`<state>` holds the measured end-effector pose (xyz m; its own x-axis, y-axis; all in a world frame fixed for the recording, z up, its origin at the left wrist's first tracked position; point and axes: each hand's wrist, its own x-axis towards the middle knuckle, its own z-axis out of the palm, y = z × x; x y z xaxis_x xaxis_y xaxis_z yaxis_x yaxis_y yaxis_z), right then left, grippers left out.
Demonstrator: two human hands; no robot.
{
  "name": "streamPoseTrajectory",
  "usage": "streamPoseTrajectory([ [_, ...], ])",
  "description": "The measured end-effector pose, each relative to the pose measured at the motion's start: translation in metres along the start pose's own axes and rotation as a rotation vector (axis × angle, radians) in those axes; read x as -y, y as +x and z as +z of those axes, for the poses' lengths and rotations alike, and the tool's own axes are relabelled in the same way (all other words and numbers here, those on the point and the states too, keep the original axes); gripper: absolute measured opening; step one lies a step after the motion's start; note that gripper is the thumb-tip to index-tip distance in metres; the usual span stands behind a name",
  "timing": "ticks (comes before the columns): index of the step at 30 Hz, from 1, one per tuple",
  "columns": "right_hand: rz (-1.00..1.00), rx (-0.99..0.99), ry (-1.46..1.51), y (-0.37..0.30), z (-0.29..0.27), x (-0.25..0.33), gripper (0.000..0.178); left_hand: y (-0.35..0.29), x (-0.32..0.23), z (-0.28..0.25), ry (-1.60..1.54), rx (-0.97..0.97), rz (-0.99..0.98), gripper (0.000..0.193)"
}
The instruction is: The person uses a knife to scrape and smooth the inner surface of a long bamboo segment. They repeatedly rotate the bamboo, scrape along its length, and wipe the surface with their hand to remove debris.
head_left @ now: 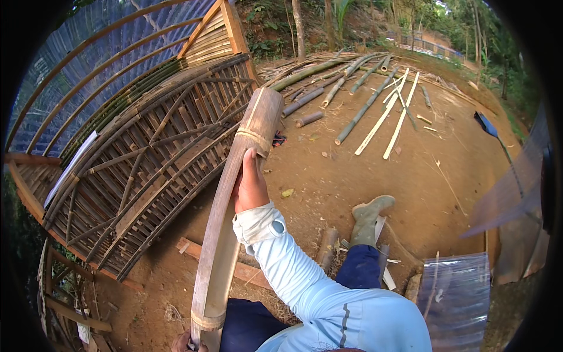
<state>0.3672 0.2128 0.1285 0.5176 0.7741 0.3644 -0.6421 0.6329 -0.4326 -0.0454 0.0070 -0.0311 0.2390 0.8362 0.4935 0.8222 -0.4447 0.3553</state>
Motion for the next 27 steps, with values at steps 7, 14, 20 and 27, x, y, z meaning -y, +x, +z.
streamPoseTrajectory([
  [7, 0.117, 0.006, -0.275, 0.009, 0.002, 0.009, 0.085, 0.003, -0.027, -0.009, -0.045, 0.02, -0.145, 0.055],
  [14, -0.071, -0.07, -0.254, 0.021, 0.0, -0.008, 0.076, 0.003, -0.019, -0.005, -0.05, 0.0, -0.089, 0.054],
  [20, 0.032, 0.052, -0.292, 0.015, 0.007, 0.013, 0.051, 0.002, -0.02, -0.004, -0.047, -0.059, -0.038, 0.053],
  [27, 0.076, 0.026, -0.087, 0.014, 0.001, 0.009, 0.025, 0.008, -0.03, -0.009, -0.108, 0.0, -0.115, 0.051],
])
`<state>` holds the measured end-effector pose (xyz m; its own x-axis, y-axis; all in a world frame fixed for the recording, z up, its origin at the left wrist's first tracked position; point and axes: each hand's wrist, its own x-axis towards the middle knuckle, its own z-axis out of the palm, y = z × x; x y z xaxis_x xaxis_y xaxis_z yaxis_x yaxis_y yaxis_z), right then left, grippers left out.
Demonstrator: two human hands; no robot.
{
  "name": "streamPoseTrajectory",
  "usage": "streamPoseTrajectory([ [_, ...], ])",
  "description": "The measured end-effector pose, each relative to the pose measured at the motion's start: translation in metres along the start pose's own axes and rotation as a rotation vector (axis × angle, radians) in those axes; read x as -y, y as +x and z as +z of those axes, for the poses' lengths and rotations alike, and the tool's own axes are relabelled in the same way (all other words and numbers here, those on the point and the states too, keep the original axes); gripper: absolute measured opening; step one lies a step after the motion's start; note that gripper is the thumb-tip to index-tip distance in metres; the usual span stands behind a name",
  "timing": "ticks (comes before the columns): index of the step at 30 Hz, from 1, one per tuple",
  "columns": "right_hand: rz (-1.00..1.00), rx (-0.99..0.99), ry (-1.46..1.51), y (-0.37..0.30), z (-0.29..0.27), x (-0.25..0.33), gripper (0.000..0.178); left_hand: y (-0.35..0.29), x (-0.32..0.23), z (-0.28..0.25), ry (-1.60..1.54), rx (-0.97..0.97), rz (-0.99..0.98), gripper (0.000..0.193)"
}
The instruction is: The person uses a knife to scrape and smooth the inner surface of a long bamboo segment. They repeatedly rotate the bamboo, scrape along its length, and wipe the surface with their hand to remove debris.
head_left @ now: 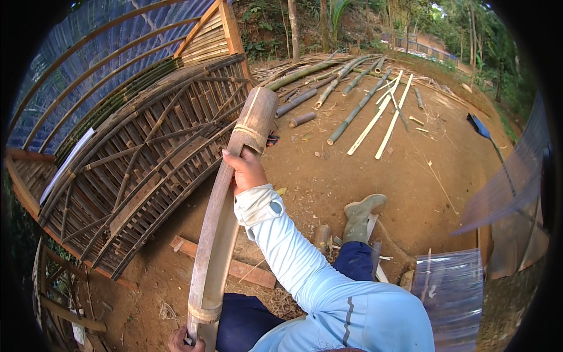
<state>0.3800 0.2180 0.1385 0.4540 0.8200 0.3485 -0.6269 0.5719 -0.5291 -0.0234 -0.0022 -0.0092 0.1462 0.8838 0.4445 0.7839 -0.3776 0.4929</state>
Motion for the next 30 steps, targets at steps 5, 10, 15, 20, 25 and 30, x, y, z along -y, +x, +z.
streamPoseTrajectory([
  [5, -0.016, 0.03, 0.108, -0.001, -0.001, -0.002, 0.029, 0.0, 0.003, 0.0, 0.016, -0.023, 0.055, 0.049],
  [10, 0.028, 0.007, 0.329, -0.01, 0.003, -0.002, 0.042, 0.0, -0.005, -0.002, -0.002, -0.016, 0.023, 0.047],
  [15, 0.036, -0.079, 0.605, -0.025, 0.012, 0.003, 0.041, -0.002, 0.001, 0.0, 0.03, -0.043, 0.061, 0.046],
  [20, 0.022, -0.115, 0.769, -0.033, 0.021, 0.011, 0.043, -0.006, 0.0, 0.0, 0.033, -0.064, 0.041, 0.046],
  [25, -0.039, -0.042, 0.62, -0.028, 0.02, 0.005, 0.046, -0.003, 0.0, -0.001, 0.024, -0.037, 0.052, 0.047],
  [30, -0.138, 0.105, -0.031, -0.015, 0.009, 0.0, 0.086, -0.012, 0.063, 0.017, 0.001, -0.09, 0.227, 0.052],
])
